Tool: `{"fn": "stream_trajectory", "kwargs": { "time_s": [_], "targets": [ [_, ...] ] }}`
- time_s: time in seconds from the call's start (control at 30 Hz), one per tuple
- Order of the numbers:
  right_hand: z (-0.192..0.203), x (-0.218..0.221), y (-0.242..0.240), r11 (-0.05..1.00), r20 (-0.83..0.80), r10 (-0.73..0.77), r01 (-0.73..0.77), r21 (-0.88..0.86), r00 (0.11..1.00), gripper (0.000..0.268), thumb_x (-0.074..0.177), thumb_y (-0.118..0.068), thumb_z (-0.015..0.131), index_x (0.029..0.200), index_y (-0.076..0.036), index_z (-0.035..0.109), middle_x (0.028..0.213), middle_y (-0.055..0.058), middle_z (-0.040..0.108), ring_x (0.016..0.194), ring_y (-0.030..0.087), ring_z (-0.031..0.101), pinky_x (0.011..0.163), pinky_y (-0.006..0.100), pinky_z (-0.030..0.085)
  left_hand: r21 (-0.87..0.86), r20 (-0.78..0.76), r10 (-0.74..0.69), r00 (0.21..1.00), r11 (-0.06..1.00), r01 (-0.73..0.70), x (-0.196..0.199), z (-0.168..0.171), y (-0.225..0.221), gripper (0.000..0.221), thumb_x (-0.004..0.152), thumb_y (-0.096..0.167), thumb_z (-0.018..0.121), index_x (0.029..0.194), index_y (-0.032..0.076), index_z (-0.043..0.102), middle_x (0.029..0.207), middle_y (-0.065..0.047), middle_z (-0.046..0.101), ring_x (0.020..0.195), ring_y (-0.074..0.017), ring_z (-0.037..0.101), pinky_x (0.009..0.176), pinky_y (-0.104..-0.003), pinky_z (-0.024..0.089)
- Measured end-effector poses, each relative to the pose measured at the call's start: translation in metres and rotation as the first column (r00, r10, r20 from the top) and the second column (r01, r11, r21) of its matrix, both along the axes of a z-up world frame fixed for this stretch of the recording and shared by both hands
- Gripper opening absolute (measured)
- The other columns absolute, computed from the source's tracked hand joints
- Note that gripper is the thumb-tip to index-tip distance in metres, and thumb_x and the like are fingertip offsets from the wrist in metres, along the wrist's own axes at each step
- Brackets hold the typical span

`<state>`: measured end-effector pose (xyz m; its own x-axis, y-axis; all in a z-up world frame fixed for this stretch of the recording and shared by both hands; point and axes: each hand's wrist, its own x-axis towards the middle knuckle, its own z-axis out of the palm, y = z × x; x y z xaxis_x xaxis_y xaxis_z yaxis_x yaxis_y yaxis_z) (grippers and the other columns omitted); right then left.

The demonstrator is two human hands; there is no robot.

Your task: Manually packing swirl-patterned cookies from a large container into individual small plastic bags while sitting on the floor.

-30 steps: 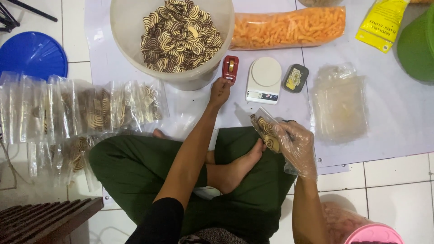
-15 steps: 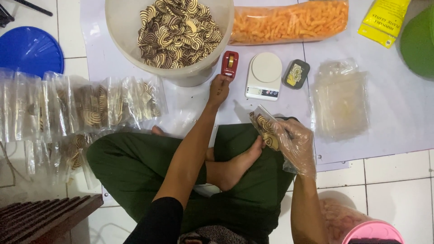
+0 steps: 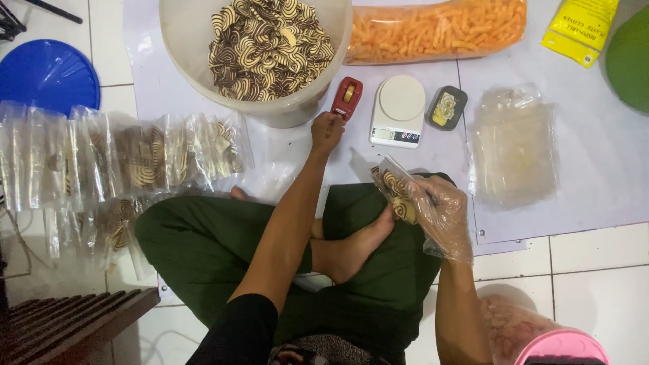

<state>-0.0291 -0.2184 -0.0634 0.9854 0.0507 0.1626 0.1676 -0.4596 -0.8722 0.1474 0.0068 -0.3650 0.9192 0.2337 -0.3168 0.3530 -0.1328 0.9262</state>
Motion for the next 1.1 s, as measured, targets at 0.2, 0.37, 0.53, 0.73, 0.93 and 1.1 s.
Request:
{"fn": "stream_trajectory", "kwargs": {
  "time_s": [0.2,0.37,0.53,0.73,0.93,1.1],
  "targets": [
    [0.005,0.003,0.003,1.000,0.008,0.002,-0.002,-0.011,1.000,0.011,0.098,-0.009,0.070,0.096,-0.007,0.081,0.066,0.014,0.065,0.061,0.022,0.062,0.060,0.037,0.048,-0.064,-0.020,-0.016,1.000,0.998,0.014,0.007,-0.018,0.004,0.016,0.097,0.021,0.061,0.099,0.007,0.070,0.088,-0.011,0.076,0.076,-0.0191,0.073,0.062,-0.031,0.057],
    [0.010,0.000,0.004,1.000,0.010,-0.011,0.011,0.002,1.000,0.011,0.098,-0.010,0.071,0.096,-0.009,0.081,0.066,0.012,0.065,0.062,0.021,0.062,0.061,0.036,0.049,-0.091,-0.078,-0.049,0.996,0.995,0.041,0.011,-0.022,0.008,0.022,0.098,0.023,0.064,0.108,0.004,0.069,0.093,-0.013,0.077,0.080,-0.0208,0.075,0.059,-0.028,0.060],
    [0.015,-0.004,-0.001,1.000,-0.004,-0.018,0.018,0.009,1.000,0.010,0.098,-0.010,0.071,0.099,-0.008,0.081,0.069,0.014,0.067,0.065,0.021,0.064,0.064,0.037,0.050,-0.116,-0.070,-0.036,0.997,0.993,0.028,0.004,0.002,0.008,0.026,0.096,0.023,0.065,0.110,0.001,0.069,0.094,-0.014,0.077,0.082,-0.0214,0.076,0.057,-0.028,0.060],
    [0.026,-0.011,-0.009,0.998,0.014,-0.023,0.024,-0.054,1.000,0.009,0.100,-0.010,0.072,0.100,-0.008,0.080,0.073,0.016,0.066,0.068,0.025,0.065,0.066,0.039,0.050,-0.072,-0.100,-0.068,0.993,0.996,0.061,0.004,0.016,0.010,0.028,0.099,0.019,0.062,0.115,-0.003,0.068,0.097,-0.018,0.077,0.084,-0.0227,0.076,0.059,-0.028,0.062],
    [0.033,-0.017,-0.014,0.998,-0.009,-0.042,0.042,-0.042,0.999,0.009,0.100,-0.010,0.072,0.100,-0.008,0.081,0.072,0.016,0.066,0.066,0.023,0.064,0.066,0.038,0.049,-0.106,-0.126,-0.061,0.990,0.993,0.047,-0.002,0.015,0.015,0.026,0.099,0.014,0.061,0.116,-0.005,0.068,0.100,-0.022,0.076,0.087,-0.0264,0.077,0.059,-0.031,0.064],
    [0.037,-0.014,-0.013,0.997,-0.012,-0.067,0.066,-0.040,0.998,0.008,0.099,-0.010,0.073,0.099,-0.006,0.081,0.070,0.016,0.065,0.062,0.023,0.062,0.063,0.039,0.048,-0.226,-0.170,-0.136,0.976,0.969,0.096,-0.017,0.055,0.025,0.036,0.101,0.014,0.061,0.130,-0.008,0.060,0.117,-0.025,0.071,0.106,-0.0294,0.074,0.069,-0.031,0.065]
  ]
}}
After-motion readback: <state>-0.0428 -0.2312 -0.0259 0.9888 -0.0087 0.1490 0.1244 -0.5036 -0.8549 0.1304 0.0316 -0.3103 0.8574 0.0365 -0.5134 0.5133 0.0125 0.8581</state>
